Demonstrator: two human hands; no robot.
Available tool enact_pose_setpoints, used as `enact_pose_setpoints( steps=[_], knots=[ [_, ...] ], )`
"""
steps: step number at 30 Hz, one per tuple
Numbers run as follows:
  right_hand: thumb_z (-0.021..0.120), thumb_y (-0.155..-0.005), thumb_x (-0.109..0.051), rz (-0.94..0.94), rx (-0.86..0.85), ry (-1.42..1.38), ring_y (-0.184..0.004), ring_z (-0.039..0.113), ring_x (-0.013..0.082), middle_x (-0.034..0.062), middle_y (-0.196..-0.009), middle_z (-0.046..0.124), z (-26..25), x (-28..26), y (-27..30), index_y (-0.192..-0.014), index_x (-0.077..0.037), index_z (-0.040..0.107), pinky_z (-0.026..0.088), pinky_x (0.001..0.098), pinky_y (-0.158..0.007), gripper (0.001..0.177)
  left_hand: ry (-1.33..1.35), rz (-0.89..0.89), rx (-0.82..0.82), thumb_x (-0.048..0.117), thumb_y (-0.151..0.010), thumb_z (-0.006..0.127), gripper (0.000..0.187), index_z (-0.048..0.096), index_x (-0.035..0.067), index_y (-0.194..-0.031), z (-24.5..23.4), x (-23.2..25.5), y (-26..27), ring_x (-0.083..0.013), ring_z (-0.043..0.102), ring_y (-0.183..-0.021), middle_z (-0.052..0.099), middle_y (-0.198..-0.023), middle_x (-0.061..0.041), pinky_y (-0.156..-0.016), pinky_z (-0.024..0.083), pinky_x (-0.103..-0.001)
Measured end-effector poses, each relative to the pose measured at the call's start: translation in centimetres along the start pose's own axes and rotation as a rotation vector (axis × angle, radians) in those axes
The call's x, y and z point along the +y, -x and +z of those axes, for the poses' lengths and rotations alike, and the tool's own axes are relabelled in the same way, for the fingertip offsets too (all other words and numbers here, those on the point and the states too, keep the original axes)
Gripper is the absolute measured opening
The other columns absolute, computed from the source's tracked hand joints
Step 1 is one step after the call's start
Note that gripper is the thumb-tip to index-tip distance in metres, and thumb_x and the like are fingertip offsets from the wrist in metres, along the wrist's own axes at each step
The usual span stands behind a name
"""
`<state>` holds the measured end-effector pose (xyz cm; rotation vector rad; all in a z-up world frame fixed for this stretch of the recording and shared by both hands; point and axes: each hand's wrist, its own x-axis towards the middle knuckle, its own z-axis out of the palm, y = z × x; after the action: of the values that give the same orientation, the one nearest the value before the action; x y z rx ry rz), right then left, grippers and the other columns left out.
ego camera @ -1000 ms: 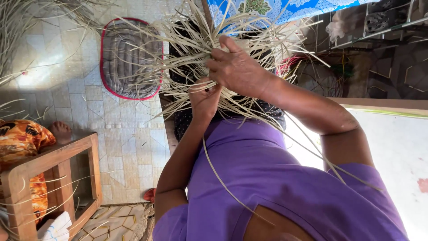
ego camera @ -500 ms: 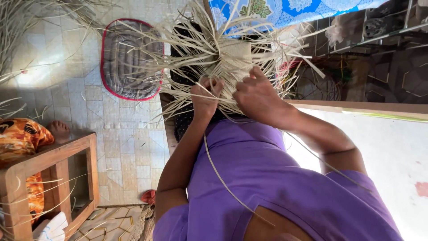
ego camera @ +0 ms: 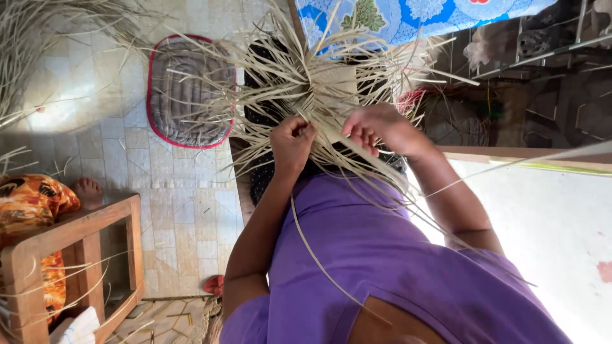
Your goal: A person is weaving a hat using long, thin strands of straw.
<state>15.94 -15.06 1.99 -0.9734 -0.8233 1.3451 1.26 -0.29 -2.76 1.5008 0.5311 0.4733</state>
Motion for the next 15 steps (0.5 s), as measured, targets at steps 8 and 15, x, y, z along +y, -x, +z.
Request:
enact_pose_setpoints(
  steps=[8,15],
  knots=[
    [0.049,-0.075,-0.036,0.765,0.356,1.495,-0.057,0.063,0.0322,0.0120,-0.052,0.058,5.1,6.4,-3.2,-0.056,-0.008,0.062,0.050,0.0417,-0.052,0.036,-0.415,0.196,0.077,0.011,-0.077,0.065,0.019,0.050,0.007,-0.067,-0.4,3.1,-0.2,-0.0178,0.047,-0.045,0.041,-0.053,-0.008,-0.041,0.037,-0.031],
    [0.052,-0.081,-0.024,0.150,0.418,1.546,-0.051,0.057,0.0388,0.0191,-0.053,0.053,7.8,4.9,-2.2,-0.070,-0.001,0.052,0.045,0.0466,-0.043,0.025,-0.889,0.411,0.111,0.012,-0.056,0.074,0.062,0.039,0.006,-0.106,0.0,3.1,-2.8,-0.0267,0.050,-0.071,0.041,-0.089,-0.011,-0.059,0.040,-0.040]
  ],
)
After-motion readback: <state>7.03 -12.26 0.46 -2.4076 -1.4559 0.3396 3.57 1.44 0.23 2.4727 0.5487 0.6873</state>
